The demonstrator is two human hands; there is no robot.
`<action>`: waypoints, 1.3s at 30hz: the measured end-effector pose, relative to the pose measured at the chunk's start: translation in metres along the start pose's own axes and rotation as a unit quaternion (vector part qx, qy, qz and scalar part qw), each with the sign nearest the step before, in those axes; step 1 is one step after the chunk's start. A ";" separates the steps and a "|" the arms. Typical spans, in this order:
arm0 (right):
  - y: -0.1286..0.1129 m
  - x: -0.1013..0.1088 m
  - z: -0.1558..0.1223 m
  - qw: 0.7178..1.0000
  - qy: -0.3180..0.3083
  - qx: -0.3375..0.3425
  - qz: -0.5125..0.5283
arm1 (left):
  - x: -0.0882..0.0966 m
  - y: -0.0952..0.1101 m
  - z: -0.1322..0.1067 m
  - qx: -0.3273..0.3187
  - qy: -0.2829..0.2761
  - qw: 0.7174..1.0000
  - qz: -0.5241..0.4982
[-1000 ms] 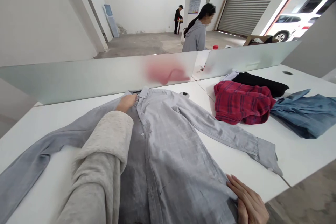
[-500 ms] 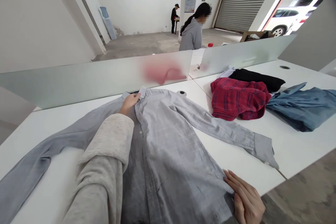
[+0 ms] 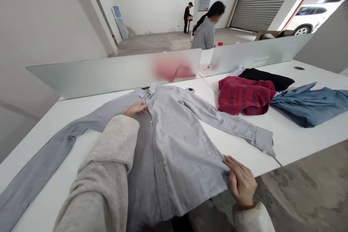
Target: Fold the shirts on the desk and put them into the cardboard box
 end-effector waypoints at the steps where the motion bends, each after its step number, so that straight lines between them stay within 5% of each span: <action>1: -0.001 0.000 0.002 1.000 -0.005 -0.004 -0.006 | -0.006 -0.001 -0.012 -0.004 -0.028 1.000 0.003; 6: -0.043 -0.008 0.022 0.998 -0.056 -0.016 0.012 | -0.033 -0.005 -0.068 -0.024 -0.105 0.994 -0.009; 10: -0.131 -0.065 0.018 0.951 -0.260 0.113 0.121 | -0.049 -0.004 -0.085 -0.027 -0.069 0.996 -0.057; 12: -0.154 -0.092 0.002 0.919 -0.342 0.153 0.121 | -0.056 -0.002 -0.084 -0.026 -0.039 0.995 -0.089; 17: -0.149 -0.107 -0.012 0.915 -0.351 0.158 0.117 | -0.063 0.001 -0.078 -0.025 0.012 0.985 -0.173; 26: -0.163 -0.043 0.021 0.936 -0.201 0.156 0.243 | -0.057 -0.009 -0.065 -0.030 0.081 0.972 -0.218; 33: -0.181 -0.057 0.005 0.904 -0.309 0.224 0.195 | -0.039 -0.027 -0.069 -0.027 0.163 0.972 -0.169; 36: -0.160 -0.057 -0.004 0.909 -0.336 0.191 0.154 | -0.035 -0.034 -0.073 -0.019 0.152 0.981 -0.116; 39: -0.108 -0.035 -0.004 0.956 -0.263 0.091 0.092 | -0.028 -0.036 -0.078 -0.023 0.155 0.986 -0.062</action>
Point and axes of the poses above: each hand's wrist, its own z-axis towards the middle knuckle, its own x-axis out of the back of the hand, y = z × x, the point moved 10 cm from there along z, towards the middle knuckle, and after that the axes turned 14 degrees about z, right-handed, at the moved point
